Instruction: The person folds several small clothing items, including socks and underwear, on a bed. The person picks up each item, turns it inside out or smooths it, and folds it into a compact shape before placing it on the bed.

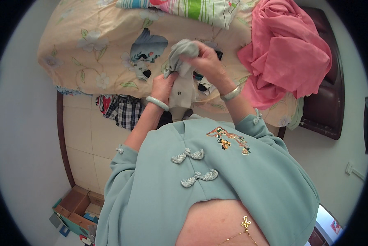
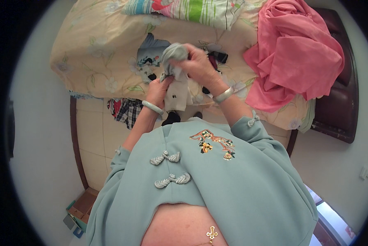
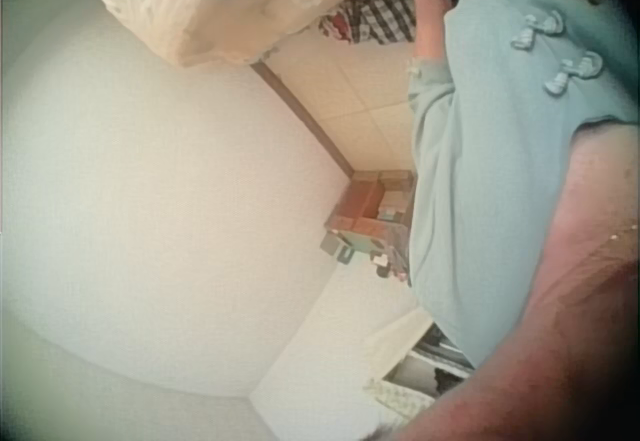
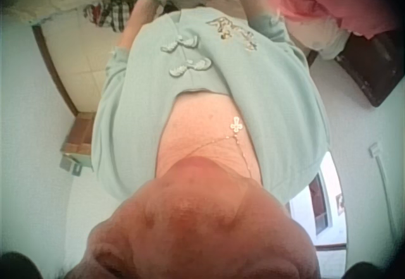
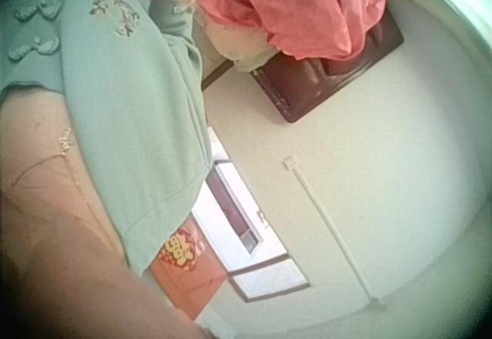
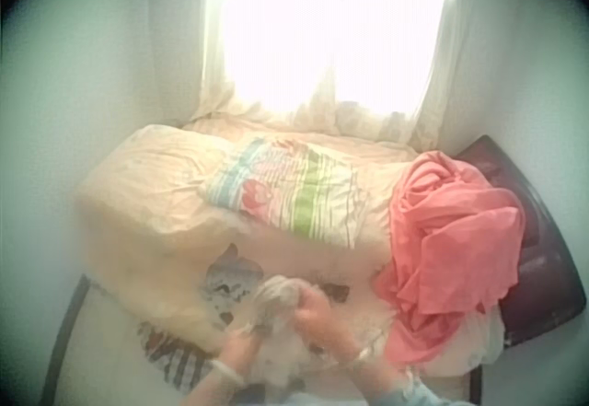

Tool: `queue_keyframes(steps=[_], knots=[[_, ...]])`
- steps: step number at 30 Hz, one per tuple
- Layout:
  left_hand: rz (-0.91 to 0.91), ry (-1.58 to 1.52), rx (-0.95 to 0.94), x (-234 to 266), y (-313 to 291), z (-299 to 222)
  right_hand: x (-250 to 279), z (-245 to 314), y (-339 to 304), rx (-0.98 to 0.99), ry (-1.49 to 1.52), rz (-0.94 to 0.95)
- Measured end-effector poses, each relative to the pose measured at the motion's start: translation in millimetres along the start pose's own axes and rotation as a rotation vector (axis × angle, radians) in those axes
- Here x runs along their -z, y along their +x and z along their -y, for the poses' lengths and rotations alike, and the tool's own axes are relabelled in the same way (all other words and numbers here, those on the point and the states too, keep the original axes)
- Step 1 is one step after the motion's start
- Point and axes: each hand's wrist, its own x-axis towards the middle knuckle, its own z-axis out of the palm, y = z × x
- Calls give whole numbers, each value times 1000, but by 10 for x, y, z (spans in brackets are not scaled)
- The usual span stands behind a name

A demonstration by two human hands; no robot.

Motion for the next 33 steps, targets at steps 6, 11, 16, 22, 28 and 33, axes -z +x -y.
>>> queue_keyframes(steps=[6,11,16,22,28,33], knots=[[163,-350,69,273,130,22,-231,-83,-374,294,-584,260],[474,-791,106,167,-71,-216,-48,-197,-364,70,-397,252],[376,-842,12,315,-19,-35,172,-38,-300,-95,-107,-31],[382,-812,-42,196,-6,-12,-42,-245,-506,-361,-26,94],[-106,165,-424,190,-47,27,-189,-286,-402,-276,-63,-10],[11,374,-475,202,-228,-130,-181,-293,-392,-306,-48,8]])
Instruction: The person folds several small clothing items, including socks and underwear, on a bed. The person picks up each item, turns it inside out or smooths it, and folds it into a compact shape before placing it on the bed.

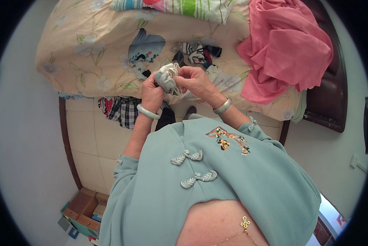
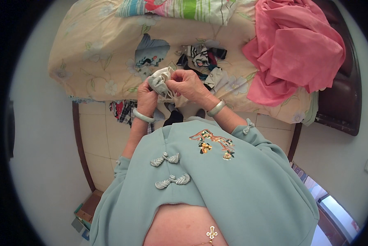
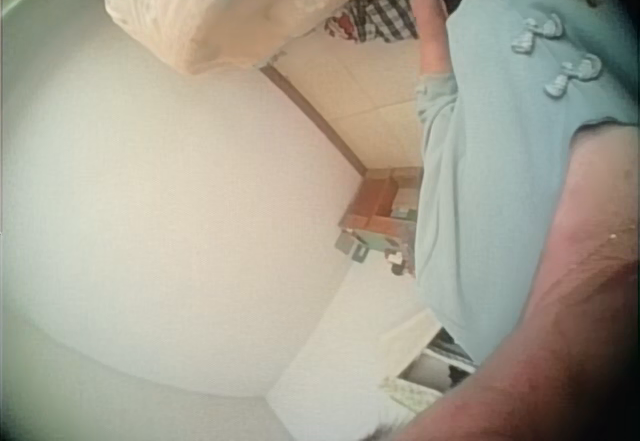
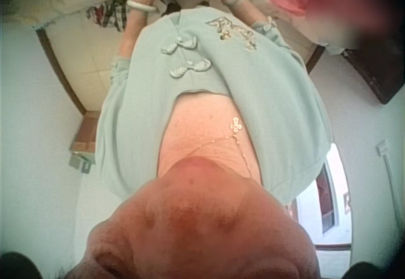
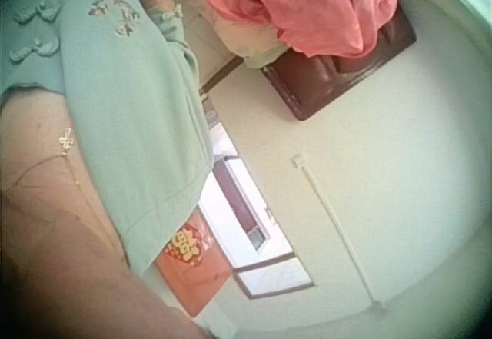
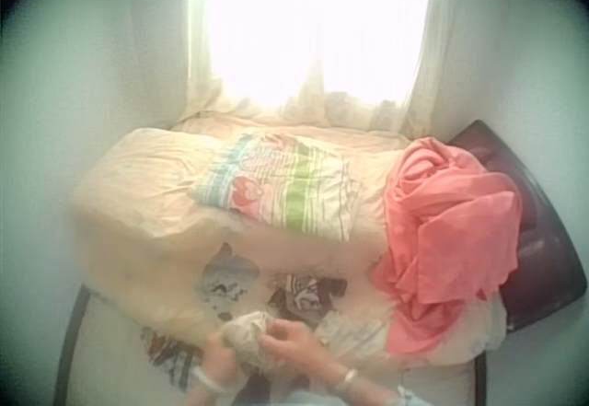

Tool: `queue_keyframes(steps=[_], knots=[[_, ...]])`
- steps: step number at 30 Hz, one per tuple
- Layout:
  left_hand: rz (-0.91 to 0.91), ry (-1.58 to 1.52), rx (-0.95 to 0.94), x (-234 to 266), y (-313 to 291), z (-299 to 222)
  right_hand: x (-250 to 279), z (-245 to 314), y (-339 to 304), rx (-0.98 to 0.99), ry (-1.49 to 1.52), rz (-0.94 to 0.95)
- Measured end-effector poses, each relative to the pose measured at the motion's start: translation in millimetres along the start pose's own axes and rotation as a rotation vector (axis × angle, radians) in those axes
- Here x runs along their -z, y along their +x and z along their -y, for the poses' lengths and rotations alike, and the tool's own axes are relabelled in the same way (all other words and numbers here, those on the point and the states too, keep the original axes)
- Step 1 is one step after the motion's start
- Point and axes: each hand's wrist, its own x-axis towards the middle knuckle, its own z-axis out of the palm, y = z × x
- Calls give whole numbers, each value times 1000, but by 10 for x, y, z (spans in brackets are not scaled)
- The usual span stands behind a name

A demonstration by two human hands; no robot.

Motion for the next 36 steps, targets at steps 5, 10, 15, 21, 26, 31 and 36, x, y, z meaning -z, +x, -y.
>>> queue_keyframes(steps=[5,10,15,21,26,31,36], knots=[[253,-763,346,93,-80,-492,70,31,32,-17,-35,14],[111,-557,312,36,-84,-256,97,29,15,13,45,104],[7,-503,269,-23,-65,-179,132,57,-15,-3,157,216],[36,-460,317,-101,-60,-228,143,27,-12,-47,76,221],[114,-598,291,-169,-65,-158,140,-41,-29,-24,10,241],[-25,-686,358,-250,-98,-204,195,-182,-55,49,-49,115],[-98,-365,304,-234,-61,1,64,-168,-113,-74,281,-117]])
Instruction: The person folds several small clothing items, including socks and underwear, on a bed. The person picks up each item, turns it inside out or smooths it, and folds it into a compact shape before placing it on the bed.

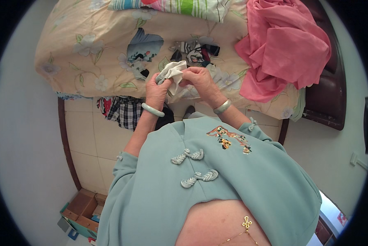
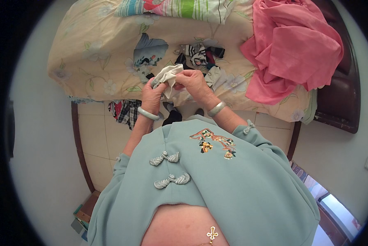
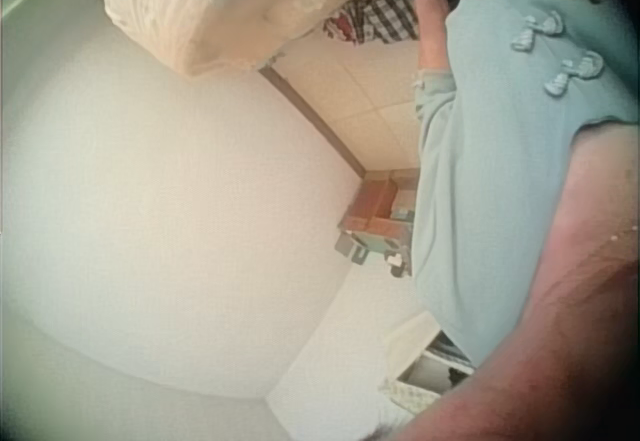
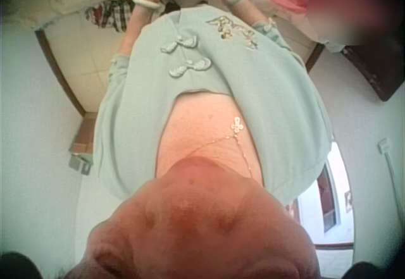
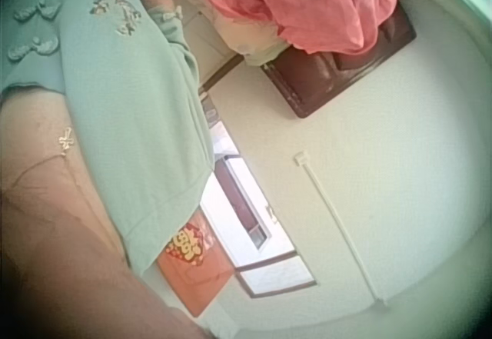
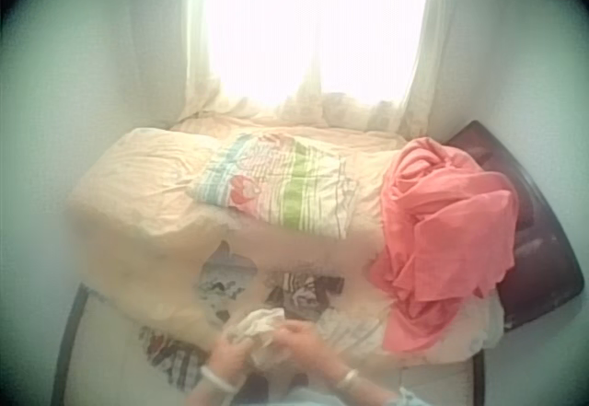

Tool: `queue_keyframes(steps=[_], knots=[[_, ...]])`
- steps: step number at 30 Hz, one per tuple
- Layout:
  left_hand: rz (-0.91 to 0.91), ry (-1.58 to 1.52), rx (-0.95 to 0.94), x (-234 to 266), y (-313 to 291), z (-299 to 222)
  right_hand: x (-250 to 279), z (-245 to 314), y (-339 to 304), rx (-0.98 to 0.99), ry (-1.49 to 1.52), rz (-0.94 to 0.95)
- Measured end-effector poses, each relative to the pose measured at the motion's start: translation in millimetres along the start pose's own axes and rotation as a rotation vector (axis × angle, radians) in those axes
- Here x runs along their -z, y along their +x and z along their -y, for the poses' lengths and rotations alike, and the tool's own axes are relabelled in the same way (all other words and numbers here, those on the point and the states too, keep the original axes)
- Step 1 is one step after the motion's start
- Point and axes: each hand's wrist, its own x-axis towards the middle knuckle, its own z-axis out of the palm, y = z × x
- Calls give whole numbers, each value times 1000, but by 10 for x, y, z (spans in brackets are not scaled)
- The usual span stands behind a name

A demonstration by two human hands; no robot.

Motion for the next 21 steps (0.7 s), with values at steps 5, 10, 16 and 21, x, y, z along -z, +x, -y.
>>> queue_keyframes(steps=[5,10,16,21], knots=[[16,43,-6,-38,-28,-14,39,-120,2,-123,312,-14],[48,-254,93,39,59,86,-26,-221,-11,-20,127,-12],[-36,-479,226,108,138,119,-14,-109,-90,128,-277,24],[18,-750,350,-78,43,-32,37,-8,-99,265,-346,-129]])
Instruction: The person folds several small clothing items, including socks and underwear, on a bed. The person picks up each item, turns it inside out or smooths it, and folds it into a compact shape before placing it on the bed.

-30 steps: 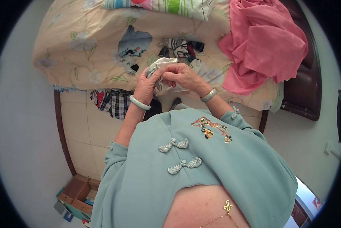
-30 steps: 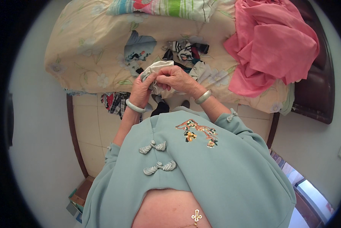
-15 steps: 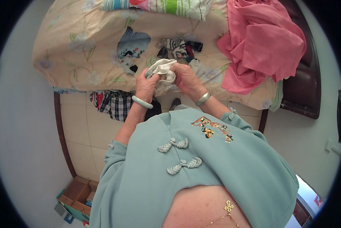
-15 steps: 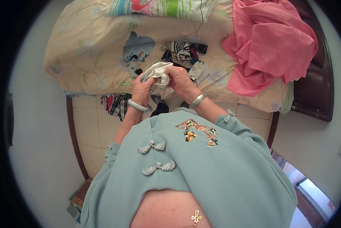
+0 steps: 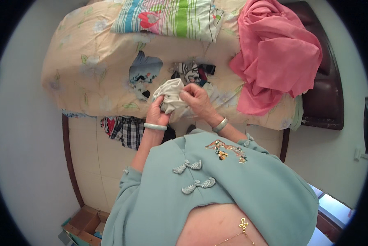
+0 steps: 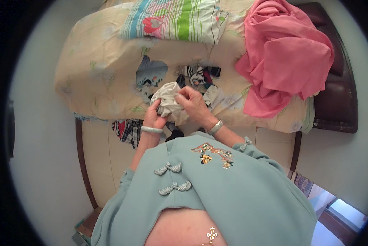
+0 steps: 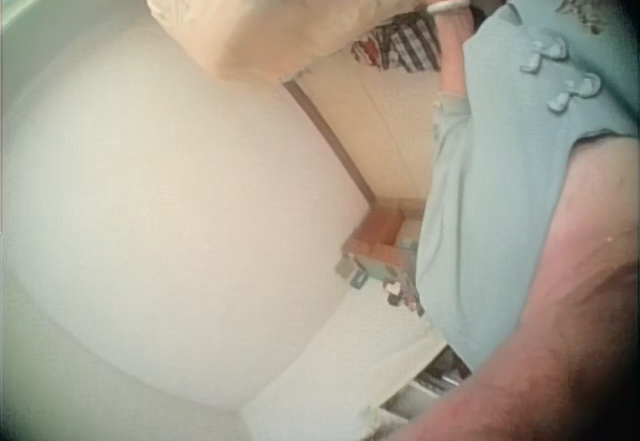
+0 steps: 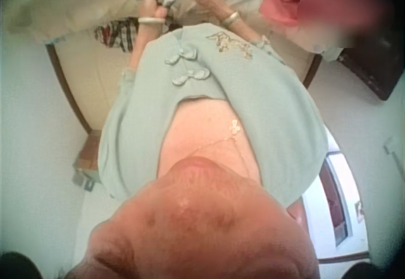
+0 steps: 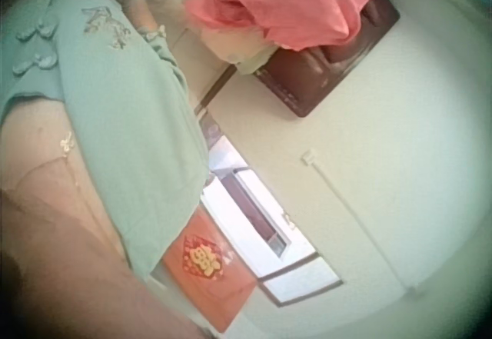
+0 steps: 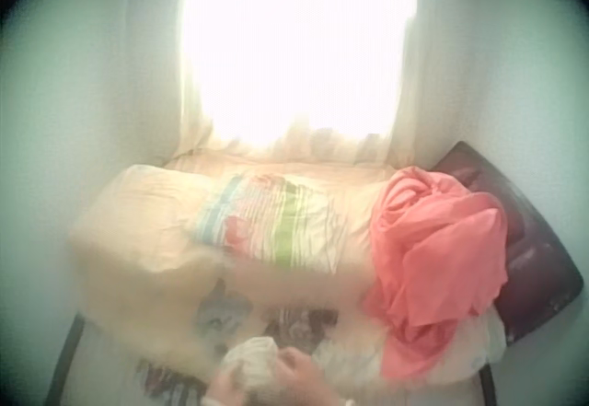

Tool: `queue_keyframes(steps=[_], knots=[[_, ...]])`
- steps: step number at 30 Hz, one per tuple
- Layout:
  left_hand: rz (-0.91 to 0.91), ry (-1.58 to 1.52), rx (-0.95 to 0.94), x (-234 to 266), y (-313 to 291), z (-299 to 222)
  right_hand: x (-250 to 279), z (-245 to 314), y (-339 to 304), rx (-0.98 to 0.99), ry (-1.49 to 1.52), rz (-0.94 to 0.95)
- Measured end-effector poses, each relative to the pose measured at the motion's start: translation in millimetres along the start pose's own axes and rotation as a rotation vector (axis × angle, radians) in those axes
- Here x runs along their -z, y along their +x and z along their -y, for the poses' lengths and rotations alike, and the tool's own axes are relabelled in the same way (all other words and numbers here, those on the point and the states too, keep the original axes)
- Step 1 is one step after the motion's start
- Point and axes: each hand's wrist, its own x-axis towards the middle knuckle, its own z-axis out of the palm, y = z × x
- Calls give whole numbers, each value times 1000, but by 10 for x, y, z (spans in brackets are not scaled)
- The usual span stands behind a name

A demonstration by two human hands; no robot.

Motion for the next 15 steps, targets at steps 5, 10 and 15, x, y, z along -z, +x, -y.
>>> queue_keyframes(steps=[5,10,15], knots=[[233,-170,-16,16,-63,62,-34,83,37,101,-62,-72],[209,-47,-91,93,37,2,-84,133,-23,219,-251,-120],[105,337,-267,-38,-70,96,-48,117,20,85,-7,-147]])
